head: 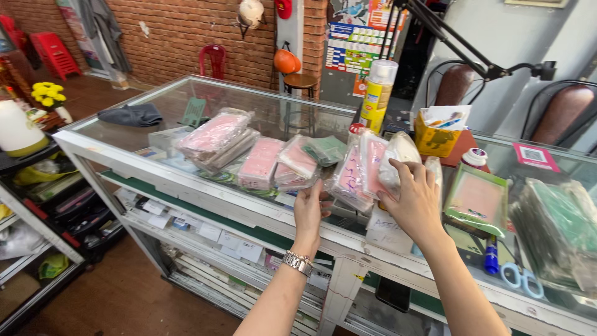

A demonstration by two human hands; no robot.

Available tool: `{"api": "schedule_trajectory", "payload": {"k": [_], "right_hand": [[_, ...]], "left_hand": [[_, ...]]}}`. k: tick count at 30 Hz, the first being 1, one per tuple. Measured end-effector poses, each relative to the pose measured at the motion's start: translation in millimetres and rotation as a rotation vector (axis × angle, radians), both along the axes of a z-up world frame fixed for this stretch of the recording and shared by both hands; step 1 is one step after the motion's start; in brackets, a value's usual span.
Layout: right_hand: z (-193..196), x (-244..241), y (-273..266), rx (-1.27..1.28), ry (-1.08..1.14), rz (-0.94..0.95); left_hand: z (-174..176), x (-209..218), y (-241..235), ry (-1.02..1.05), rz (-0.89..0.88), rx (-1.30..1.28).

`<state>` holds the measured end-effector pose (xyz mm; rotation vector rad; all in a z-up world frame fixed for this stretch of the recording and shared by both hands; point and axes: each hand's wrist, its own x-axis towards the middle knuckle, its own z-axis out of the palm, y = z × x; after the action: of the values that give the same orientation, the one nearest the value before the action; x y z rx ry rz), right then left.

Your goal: The person organizes packaged pink and green rectangular items on a glass display counter and a white table. They pick up, wipe, and stack the items, moving them between locations while handling them one at a time.

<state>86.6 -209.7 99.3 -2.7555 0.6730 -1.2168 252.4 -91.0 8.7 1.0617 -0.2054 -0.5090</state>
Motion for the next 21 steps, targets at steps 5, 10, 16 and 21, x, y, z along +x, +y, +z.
{"api": "schedule_trajectory", "payload": {"k": [5,10,16,21], "right_hand": [[4.3,31.7,24.4,0.021,0.011,0.054],[15.3,54.0,15.0,-0.175,0.138,-0.127],[15.7,64.9,-5.2,-0.286,0.367,-0.326],[7.0,78.8,-24.1,-0.245,0.293,-0.286]], "left_hand": [[-7.7,26.1,20.5,-0.02,0.145,-0.045],[-6.9,35.7,38.9,-0.062,0.096,-0.078],[15.5,24.1,45.3,-0.241,-0.029,-0.033],[40.3,-7.0,21.2,-0.37,-0.219,-0.065]]}}
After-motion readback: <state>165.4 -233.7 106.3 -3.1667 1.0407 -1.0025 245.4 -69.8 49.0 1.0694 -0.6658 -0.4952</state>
